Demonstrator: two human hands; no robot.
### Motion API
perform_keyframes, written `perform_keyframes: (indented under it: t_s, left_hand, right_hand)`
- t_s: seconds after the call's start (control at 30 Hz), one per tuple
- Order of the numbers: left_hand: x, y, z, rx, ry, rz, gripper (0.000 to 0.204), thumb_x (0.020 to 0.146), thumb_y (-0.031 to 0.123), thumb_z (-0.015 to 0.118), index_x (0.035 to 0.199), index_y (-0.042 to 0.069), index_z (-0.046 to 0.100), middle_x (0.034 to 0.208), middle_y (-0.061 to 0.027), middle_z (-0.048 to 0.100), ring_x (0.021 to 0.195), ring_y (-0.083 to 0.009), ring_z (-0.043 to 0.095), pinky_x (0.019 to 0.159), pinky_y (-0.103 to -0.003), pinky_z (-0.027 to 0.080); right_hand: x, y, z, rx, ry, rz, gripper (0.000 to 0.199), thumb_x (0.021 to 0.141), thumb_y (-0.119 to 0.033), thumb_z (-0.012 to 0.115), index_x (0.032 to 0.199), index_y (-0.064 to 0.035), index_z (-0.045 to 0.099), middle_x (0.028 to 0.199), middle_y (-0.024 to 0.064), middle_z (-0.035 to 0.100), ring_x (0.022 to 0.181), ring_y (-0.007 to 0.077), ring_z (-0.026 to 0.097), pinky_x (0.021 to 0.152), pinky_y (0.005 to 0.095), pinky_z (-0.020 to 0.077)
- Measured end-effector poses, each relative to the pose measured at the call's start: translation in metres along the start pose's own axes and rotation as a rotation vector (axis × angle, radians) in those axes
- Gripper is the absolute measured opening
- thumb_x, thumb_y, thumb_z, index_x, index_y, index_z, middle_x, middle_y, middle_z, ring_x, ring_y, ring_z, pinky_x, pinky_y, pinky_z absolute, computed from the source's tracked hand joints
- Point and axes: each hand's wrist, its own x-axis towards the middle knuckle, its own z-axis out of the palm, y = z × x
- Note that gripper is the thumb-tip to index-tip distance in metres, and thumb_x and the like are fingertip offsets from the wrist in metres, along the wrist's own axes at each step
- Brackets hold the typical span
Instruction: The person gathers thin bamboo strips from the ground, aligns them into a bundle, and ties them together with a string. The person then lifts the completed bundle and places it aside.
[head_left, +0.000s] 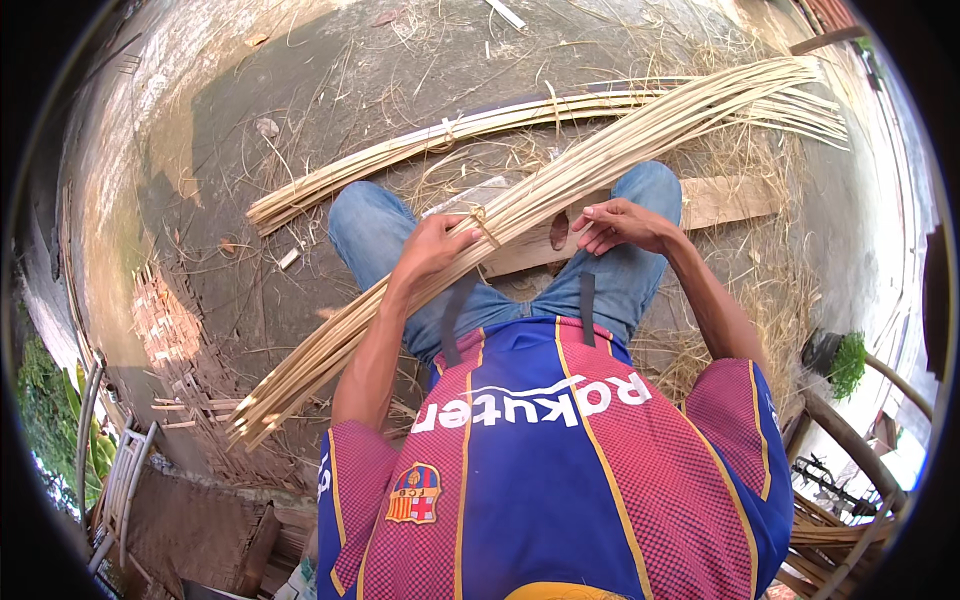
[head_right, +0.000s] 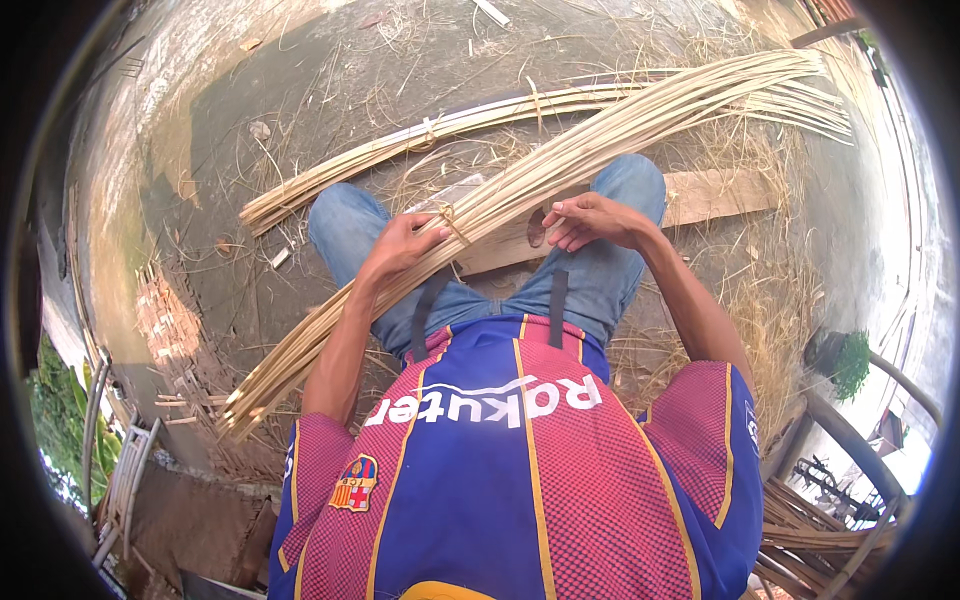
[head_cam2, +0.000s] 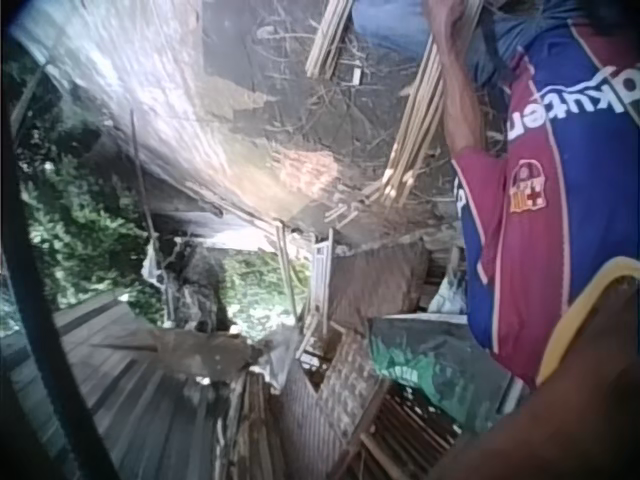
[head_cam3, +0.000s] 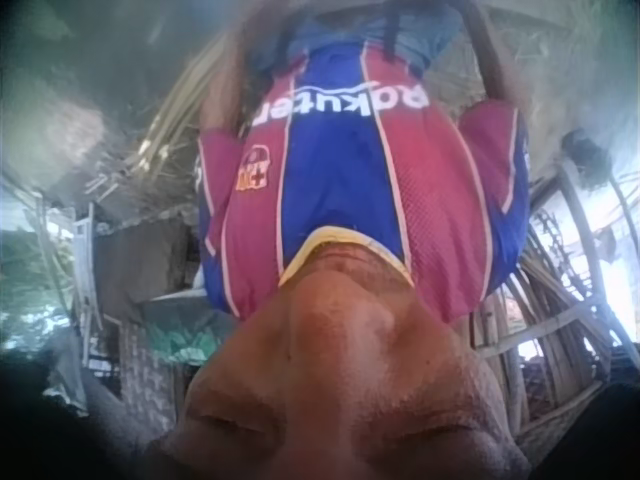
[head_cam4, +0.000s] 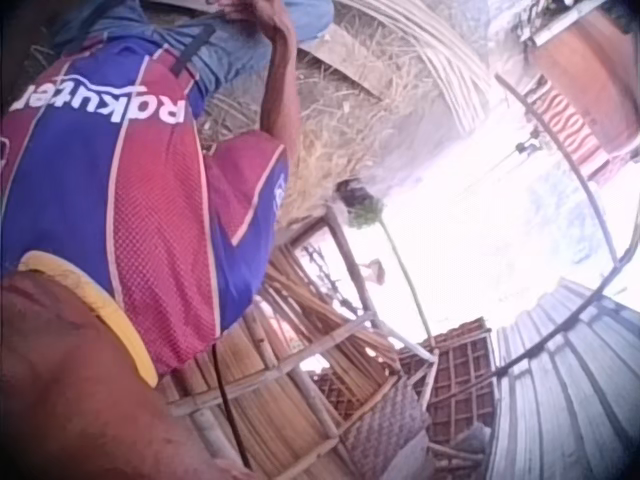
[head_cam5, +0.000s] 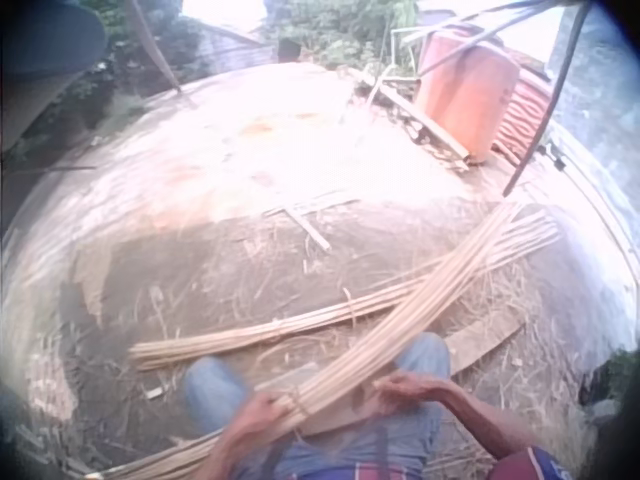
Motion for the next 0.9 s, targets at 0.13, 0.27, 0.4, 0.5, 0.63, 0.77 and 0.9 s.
perform_keyframes:
  t_s: [0.13, 0.27, 0.4, 0.5, 0.63, 0.77, 0.9]
  left_hand:
    - [0.001, -0.003, -0.002, 0.004, -0.017, 0.013, 0.041, 0.094, 0.035, 0.068, 0.118, 0.003, 0.074, 0.097, -0.0097, 0.075, 0.091, -0.0129, 0.064, 0.085, -0.033, 0.051]
    - [-0.004, 0.000, -0.002, -0.038, -0.003, 0.052, 0.045, 0.094, 0.038, 0.070, 0.122, 0.003, 0.073, 0.100, -0.0123, 0.076, 0.093, -0.0176, 0.067, 0.089, -0.034, 0.051]
    - [-0.016, 0.004, 0.008, 0.168, 0.284, 0.219, 0.040, 0.090, 0.034, 0.075, 0.117, 0.004, 0.072, 0.100, -0.0155, 0.072, 0.092, -0.0318, 0.069, 0.086, -0.044, 0.053]
    - [-0.031, 0.004, 0.022, 0.253, 0.485, 0.319, 0.039, 0.086, 0.029, 0.080, 0.117, 0.008, 0.069, 0.111, -0.0143, 0.067, 0.104, -0.0344, 0.065, 0.089, -0.046, 0.053]
    - [-0.043, 0.001, 0.032, 0.575, 0.512, 0.544, 0.036, 0.084, 0.024, 0.080, 0.115, 0.010, 0.068, 0.124, -0.0136, 0.057, 0.114, -0.0354, 0.058, 0.088, -0.047, 0.052]
    - [-0.041, -0.001, 0.035, 0.653, 0.461, 0.530, 0.035, 0.084, 0.023, 0.079, 0.116, 0.013, 0.069, 0.130, -0.0134, 0.053, 0.121, -0.0344, 0.052, 0.090, -0.046, 0.051]
    - [-0.044, -0.009, 0.038, 0.713, 0.460, 0.537, 0.038, 0.085, 0.025, 0.079, 0.119, 0.014, 0.066, 0.132, -0.0131, 0.053, 0.117, -0.0385, 0.057, 0.085, -0.046, 0.054]
  right_hand:
    - [0.015, 0.008, 0.028, -0.093, 0.289, -0.204, 0.041, 0.108, -0.035, 0.054, 0.120, 0.0014, 0.067, 0.098, 0.0086, 0.073, 0.088, 0.0112, 0.068, 0.081, 0.0279, 0.0567]
    - [0.032, 0.000, 0.087, -0.363, 0.562, -0.570, 0.025, 0.099, -0.021, 0.067, 0.118, -0.0064, 0.069, 0.106, 0.0080, 0.069, 0.093, 0.0181, 0.066, 0.080, 0.0339, 0.0557]
    - [0.062, -0.001, 0.117, -0.832, 0.746, -0.998, 0.024, 0.090, -0.016, 0.072, 0.113, -0.0150, 0.072, 0.109, 0.0072, 0.062, 0.095, 0.0270, 0.064, 0.078, 0.0395, 0.0549]
    - [0.079, 0.001, 0.118, -0.892, 0.709, -1.018, 0.016, 0.088, -0.014, 0.071, 0.104, -0.0118, 0.070, 0.107, 0.0079, 0.061, 0.094, 0.0280, 0.064, 0.077, 0.0408, 0.0538]
    - [0.092, 0.003, 0.113, -0.883, 0.648, -1.043, 0.013, 0.089, -0.014, 0.071, 0.100, -0.0084, 0.067, 0.102, 0.0086, 0.061, 0.091, 0.0282, 0.063, 0.076, 0.0403, 0.0530]
    - [0.094, 0.005, 0.112, -0.895, 0.688, -1.074, 0.011, 0.089, -0.013, 0.071, 0.097, -0.0079, 0.066, 0.100, 0.0079, 0.060, 0.087, 0.0273, 0.063, 0.074, 0.0389, 0.0530]
    - [0.085, 0.009, 0.122, -0.794, 0.747, -1.096, 0.014, 0.088, -0.016, 0.075, 0.099, -0.0092, 0.067, 0.104, 0.0089, 0.060, 0.091, 0.0267, 0.063, 0.075, 0.0383, 0.0540]
